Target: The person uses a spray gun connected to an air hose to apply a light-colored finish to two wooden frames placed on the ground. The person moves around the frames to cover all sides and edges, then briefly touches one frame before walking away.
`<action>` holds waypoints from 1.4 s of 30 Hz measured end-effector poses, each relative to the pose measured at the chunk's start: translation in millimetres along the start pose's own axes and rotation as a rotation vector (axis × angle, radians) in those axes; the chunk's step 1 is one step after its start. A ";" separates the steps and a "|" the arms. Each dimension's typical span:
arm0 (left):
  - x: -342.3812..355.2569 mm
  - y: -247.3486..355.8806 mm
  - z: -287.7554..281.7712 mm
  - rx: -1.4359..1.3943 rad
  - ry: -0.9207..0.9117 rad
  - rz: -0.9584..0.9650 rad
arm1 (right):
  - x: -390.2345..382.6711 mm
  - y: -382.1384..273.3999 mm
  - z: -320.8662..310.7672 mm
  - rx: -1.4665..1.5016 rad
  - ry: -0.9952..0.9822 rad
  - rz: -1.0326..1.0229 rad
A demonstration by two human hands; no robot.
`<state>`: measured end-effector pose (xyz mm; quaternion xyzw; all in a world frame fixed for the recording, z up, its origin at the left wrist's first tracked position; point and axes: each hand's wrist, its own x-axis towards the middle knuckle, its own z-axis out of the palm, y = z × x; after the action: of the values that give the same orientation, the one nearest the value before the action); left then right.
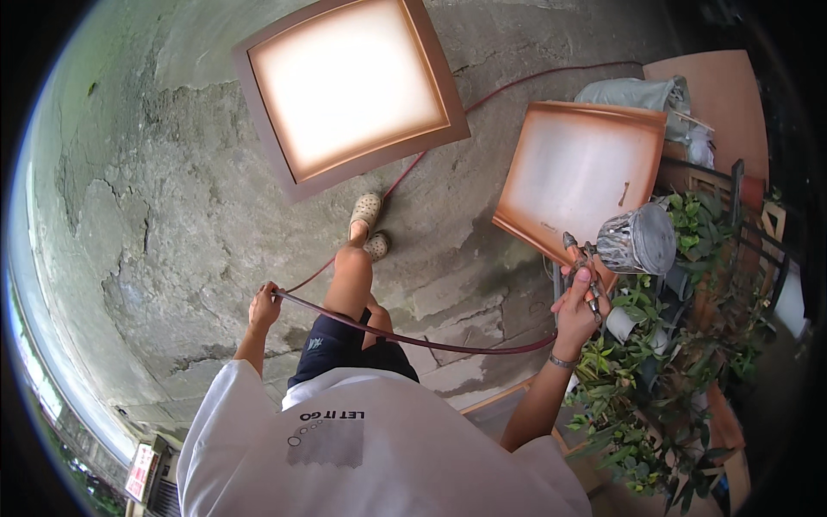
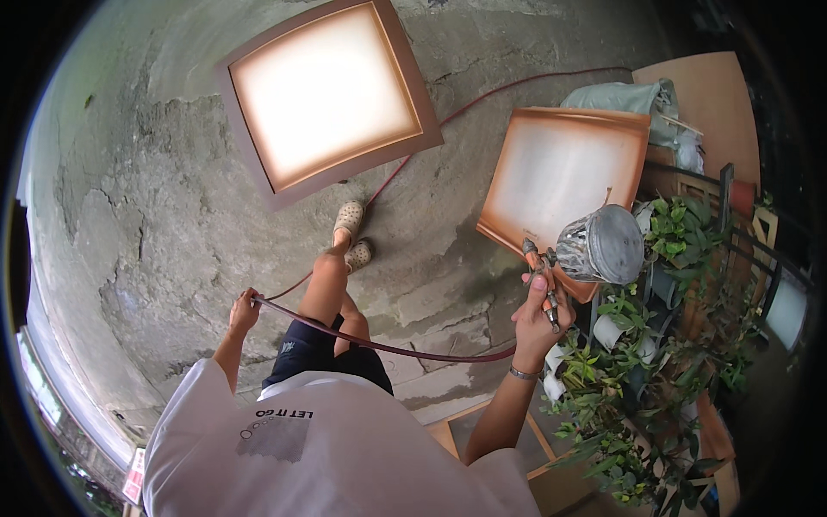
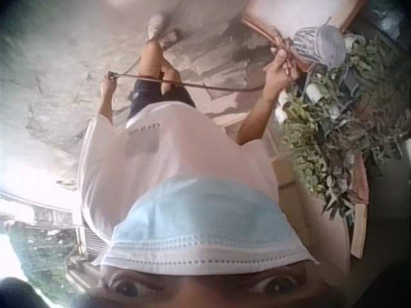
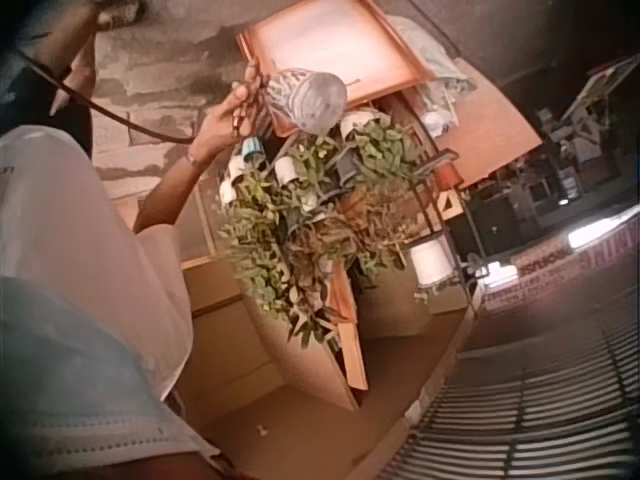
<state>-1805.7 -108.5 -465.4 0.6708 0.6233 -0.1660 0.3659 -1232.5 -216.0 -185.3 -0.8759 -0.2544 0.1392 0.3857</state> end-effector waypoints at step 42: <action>-11.9 444.5 93.8 -0.671 0.697 -0.738 | 482.8 -130.4 314.4 -0.110 -0.601 -0.834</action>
<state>-1360.1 -162.5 -394.7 0.2733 0.9162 0.1530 0.2500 -1013.3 315.8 -319.6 -0.6402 -0.6884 0.2057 0.2718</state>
